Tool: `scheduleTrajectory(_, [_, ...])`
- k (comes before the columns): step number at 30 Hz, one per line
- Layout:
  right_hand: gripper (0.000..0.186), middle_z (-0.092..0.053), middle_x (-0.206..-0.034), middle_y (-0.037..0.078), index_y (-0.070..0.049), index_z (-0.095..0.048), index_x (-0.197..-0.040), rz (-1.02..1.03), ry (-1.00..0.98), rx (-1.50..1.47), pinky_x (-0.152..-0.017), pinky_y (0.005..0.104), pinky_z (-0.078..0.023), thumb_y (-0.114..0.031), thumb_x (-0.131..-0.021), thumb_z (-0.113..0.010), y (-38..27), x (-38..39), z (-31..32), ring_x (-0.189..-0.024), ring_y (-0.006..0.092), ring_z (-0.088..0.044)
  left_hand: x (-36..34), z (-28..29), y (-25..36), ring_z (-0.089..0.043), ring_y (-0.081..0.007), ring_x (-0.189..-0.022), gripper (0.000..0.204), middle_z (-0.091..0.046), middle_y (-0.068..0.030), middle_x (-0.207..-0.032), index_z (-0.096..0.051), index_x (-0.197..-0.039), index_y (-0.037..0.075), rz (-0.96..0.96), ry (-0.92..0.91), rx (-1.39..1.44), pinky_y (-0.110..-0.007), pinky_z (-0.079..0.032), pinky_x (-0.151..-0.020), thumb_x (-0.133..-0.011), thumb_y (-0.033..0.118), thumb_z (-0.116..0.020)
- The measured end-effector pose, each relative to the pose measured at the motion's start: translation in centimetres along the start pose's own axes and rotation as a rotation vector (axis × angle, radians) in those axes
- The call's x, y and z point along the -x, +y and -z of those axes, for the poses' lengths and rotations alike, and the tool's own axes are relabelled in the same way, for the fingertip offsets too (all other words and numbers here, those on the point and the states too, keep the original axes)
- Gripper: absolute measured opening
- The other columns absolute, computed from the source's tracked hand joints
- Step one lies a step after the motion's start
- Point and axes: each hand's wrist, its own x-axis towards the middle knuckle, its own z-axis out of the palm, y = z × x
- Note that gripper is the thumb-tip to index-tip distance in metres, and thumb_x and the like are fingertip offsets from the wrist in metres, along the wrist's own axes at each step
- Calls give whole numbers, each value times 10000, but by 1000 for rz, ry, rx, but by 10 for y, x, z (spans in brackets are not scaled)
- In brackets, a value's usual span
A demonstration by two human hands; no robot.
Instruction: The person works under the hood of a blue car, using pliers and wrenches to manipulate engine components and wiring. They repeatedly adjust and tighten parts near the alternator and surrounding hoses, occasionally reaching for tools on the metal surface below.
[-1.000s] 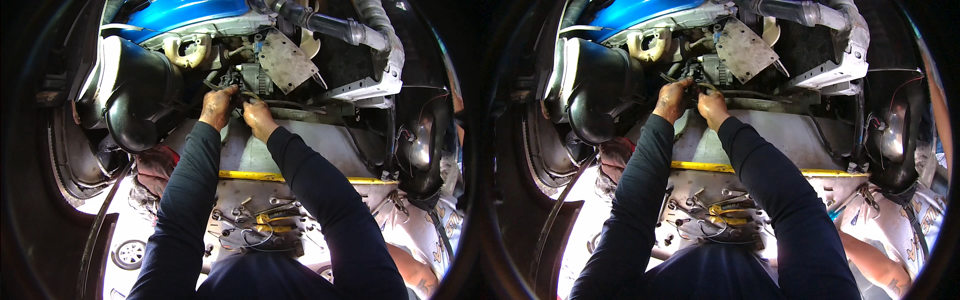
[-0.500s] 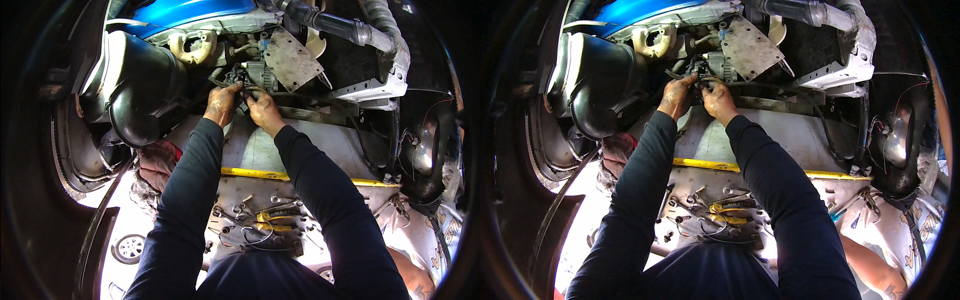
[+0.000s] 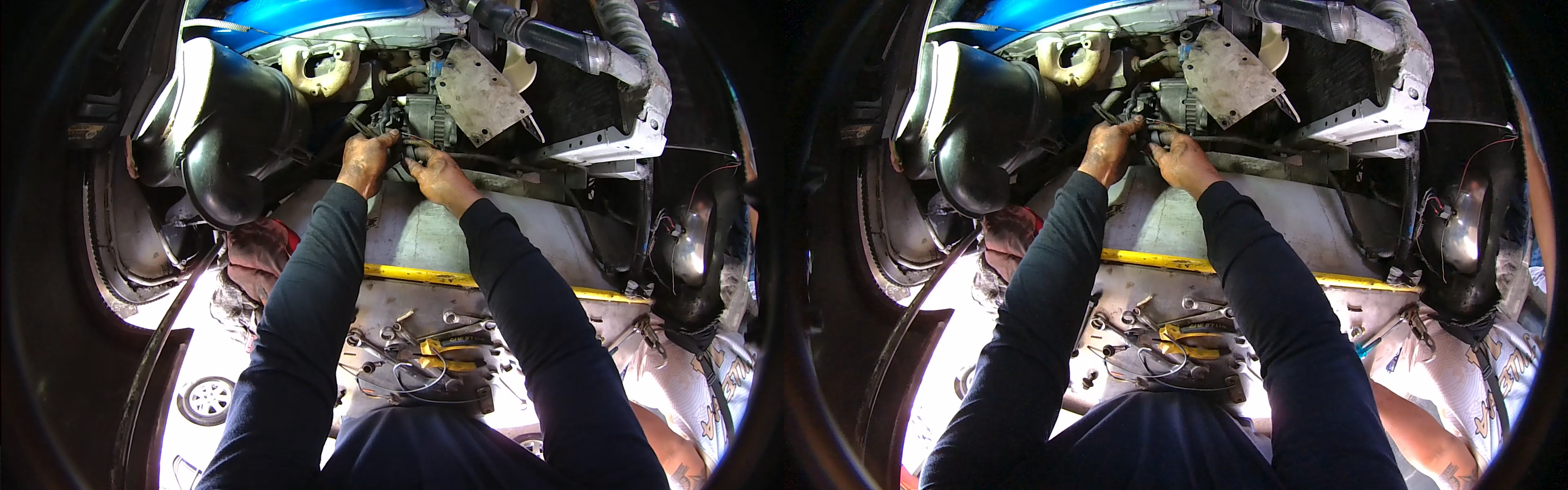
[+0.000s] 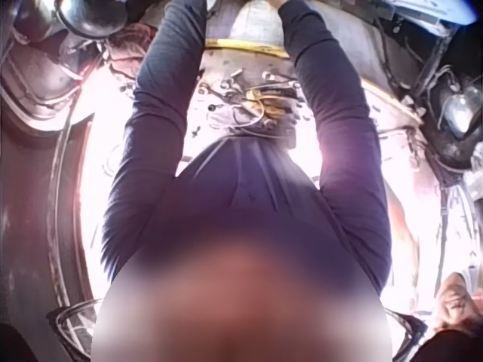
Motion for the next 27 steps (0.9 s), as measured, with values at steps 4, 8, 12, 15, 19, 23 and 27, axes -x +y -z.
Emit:
scheduleTrajectory(4, [442, -744, -1050, 177, 25, -702, -1204, -132, -142, -157, -807, 381, -544, -358, -983, -690, -12, 6, 18, -913, 285, -703, 4, -1, 1, -675, -230, -868, 339, -701, -189, -1029, -613, -1067, -104, -27, 87, -99, -383, -544, -748, -910, 144, -784])
scheduleTrajectory(8, [345, -724, -918, 42, -33, -727, -1132, -276, -376, -385, -555, 282, -451, -352, -1009, -674, -22, 6, 42, -646, 106, -590, 8, -2, 3, -676, -236, -843, 338, -705, -182, -1000, -619, -1064, -107, 2, 78, -80, -398, -546, -736, -911, 145, -783])
scheduleTrajectory(12, [296, -635, -755, -20, -56, -746, -1038, -98, -376, -512, -495, 250, -379, -343, -1003, -684, -20, 0, 55, -590, 67, -512, 13, -4, 8, -675, -223, -764, 304, -701, -147, -953, -637, -1048, -94, -31, 132, -223, -385, -547, -672, -921, 144, -776])
scheduleTrajectory(15, [314, -596, -723, -12, -62, -728, -925, -149, -311, -858, -485, 288, -350, -368, -990, -704, -15, -12, 54, -544, 95, -447, 17, -7, 11, -677, -220, -786, 306, -703, -136, -960, -642, -1054, -85, -49, 124, -267, -377, -543, -693, -917, 151, -782])
scheduleTrajectory(19, [348, -556, -716, 6, -66, -658, -866, -247, -18, -999, -466, 300, -321, -385, -992, -714, -14, -38, 35, -519, 94, -414, 21, -8, 10, -666, -195, -822, 255, -713, -136, -995, -645, -1073, -72, -64, 62, -286, -351, -536, -741, -909, 92, -750])
scheduleTrajectory(23, [419, -518, -681, 2, -43, -645, -884, -257, 115, -551, -544, 333, -399, -444, -984, -714, -7, -60, 18, -569, 126, -447, 19, -4, 13, -664, -191, -804, 232, -711, -119, -985, -645, -1054, -69, -31, 13, -108, -341, -540, -723, -905, 76, -748])
scheduleTrajectory(27, [468, -602, -752, 67, 24, -689, -950, -256, 13, -420, -664, 373, -439, -440, -1006, -667, 5, -65, 14, -686, 172, -473, 20, -5, 15, -664, -187, -806, 230, -704, -112, -967, -646, -1045, -63, -25, 19, -96, -338, -540, -717, -901, 76, -757])
